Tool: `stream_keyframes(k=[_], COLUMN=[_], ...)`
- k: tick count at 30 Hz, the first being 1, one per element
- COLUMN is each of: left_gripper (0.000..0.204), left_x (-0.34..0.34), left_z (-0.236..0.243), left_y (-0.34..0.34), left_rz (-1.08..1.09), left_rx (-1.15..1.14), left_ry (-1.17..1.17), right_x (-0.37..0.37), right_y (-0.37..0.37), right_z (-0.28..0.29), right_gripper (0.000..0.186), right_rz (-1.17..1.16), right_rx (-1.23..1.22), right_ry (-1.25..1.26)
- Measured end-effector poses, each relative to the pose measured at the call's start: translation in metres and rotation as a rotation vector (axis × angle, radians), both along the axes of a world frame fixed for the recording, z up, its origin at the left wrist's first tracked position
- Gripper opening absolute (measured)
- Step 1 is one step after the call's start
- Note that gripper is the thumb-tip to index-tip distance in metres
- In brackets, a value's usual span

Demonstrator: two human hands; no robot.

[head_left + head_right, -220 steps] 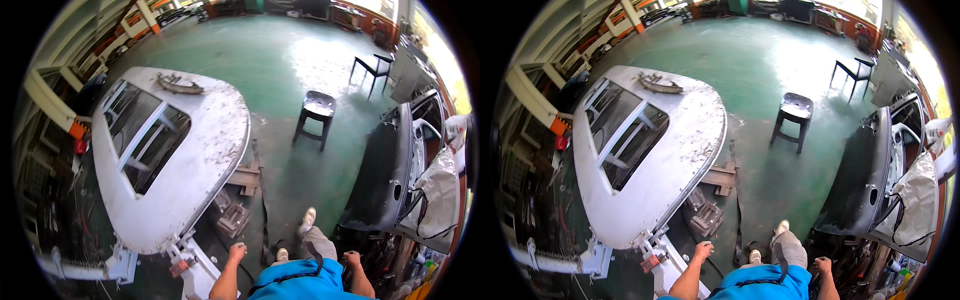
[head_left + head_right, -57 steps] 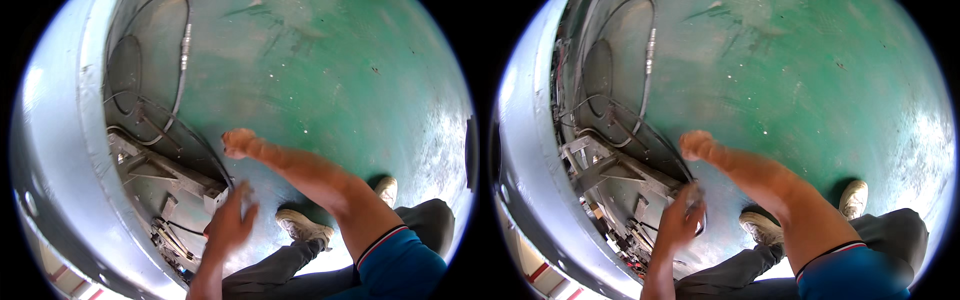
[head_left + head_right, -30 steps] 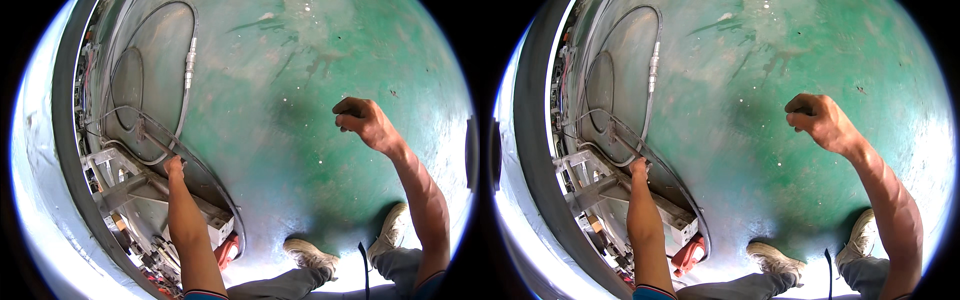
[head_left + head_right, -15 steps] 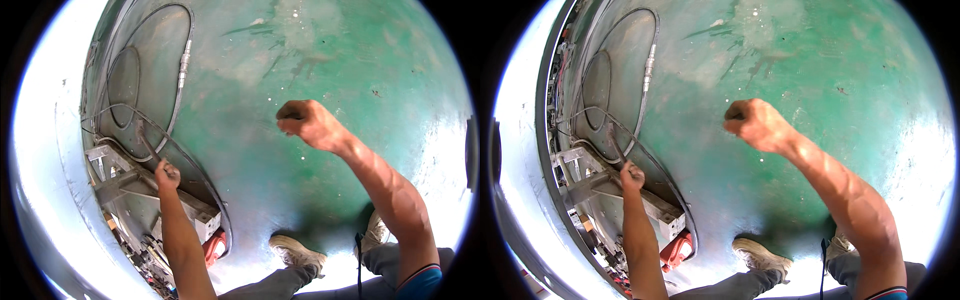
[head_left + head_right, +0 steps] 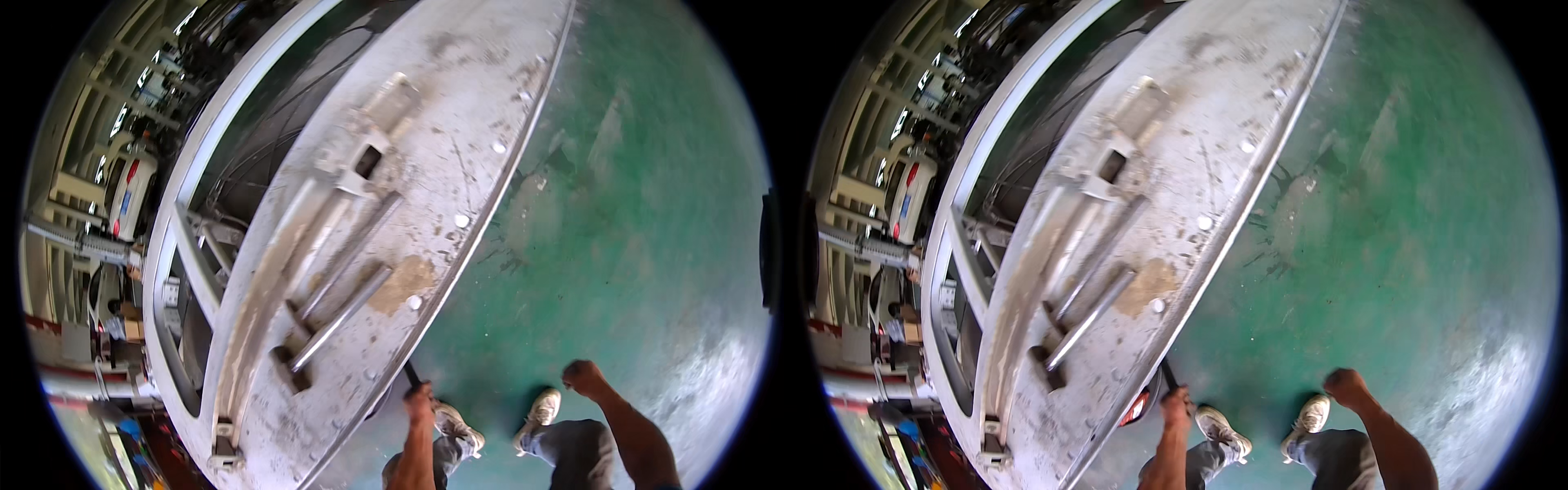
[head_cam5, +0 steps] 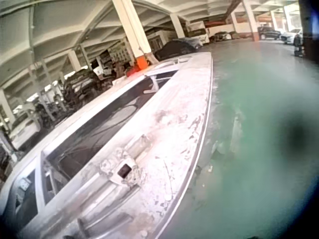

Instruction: The person uses a hammer and a metal bar to repeatedly strike and pry a metal trim piece on a white car body shell. The person repositions the bar and hammer multiple times to work along the length of the trim, then briefly walks around the workshop before returning to the car.

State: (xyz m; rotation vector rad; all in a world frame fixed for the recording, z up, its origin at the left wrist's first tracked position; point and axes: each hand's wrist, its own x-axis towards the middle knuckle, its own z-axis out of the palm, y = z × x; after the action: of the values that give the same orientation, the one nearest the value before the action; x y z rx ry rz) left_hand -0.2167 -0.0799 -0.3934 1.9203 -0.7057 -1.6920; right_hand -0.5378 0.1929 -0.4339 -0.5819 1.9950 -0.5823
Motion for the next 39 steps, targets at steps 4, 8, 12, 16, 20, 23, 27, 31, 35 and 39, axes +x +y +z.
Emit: stream_keyframes(k=[4,8,12,16,20,23,27,31,35,39], left_gripper=[0.02,0.02,0.023,0.018,0.026,0.029,0.029,0.026,0.026,0.033], left_x=[0.006,0.038,0.084,0.142,0.184,0.206,0.246,0.285,0.327,0.412], left_z=[0.129,0.221,0.314,0.395,0.479,0.536,0.527,0.505,0.441,0.35], left_y=[0.087,0.16,0.218,0.237,0.237,0.211,0.188,0.15,0.125,0.112], left_rz=[0.028,-0.051,-0.164,-0.514,-0.402,-0.358,-0.343,-0.216,-0.313,-0.473], left_rx=[0.371,0.553,0.648,0.502,0.458,0.336,0.162,0.082,-0.029,0.002], left_ry=[0.189,0.167,0.258,0.158,0.043,-0.048,-0.175,-0.127,-0.266,-0.311], right_x=[-0.004,0.016,0.027,0.02,0.026,0.058,0.099,0.121,0.146,0.169], right_y=[0.149,0.289,0.288,0.258,0.243,0.268,0.277,0.247,0.205,0.193], right_z=[0.057,0.082,0.18,0.259,0.306,0.317,0.335,0.372,0.424,0.457], right_gripper=[0.005,0.008,0.007,0.01,0.009,0.013,0.02,0.012,0.013,0.014], right_rz=[0.364,0.365,-0.132,-0.394,-0.491,-0.559,-0.561,-0.65,-0.676,-0.663], right_rx=[0.207,0.164,0.264,0.2,0.232,0.304,0.281,0.274,0.209,0.172], right_ry=[0.124,0.105,-0.32,-0.393,-0.399,-0.372,-0.351,-0.325,-0.25,-0.195])
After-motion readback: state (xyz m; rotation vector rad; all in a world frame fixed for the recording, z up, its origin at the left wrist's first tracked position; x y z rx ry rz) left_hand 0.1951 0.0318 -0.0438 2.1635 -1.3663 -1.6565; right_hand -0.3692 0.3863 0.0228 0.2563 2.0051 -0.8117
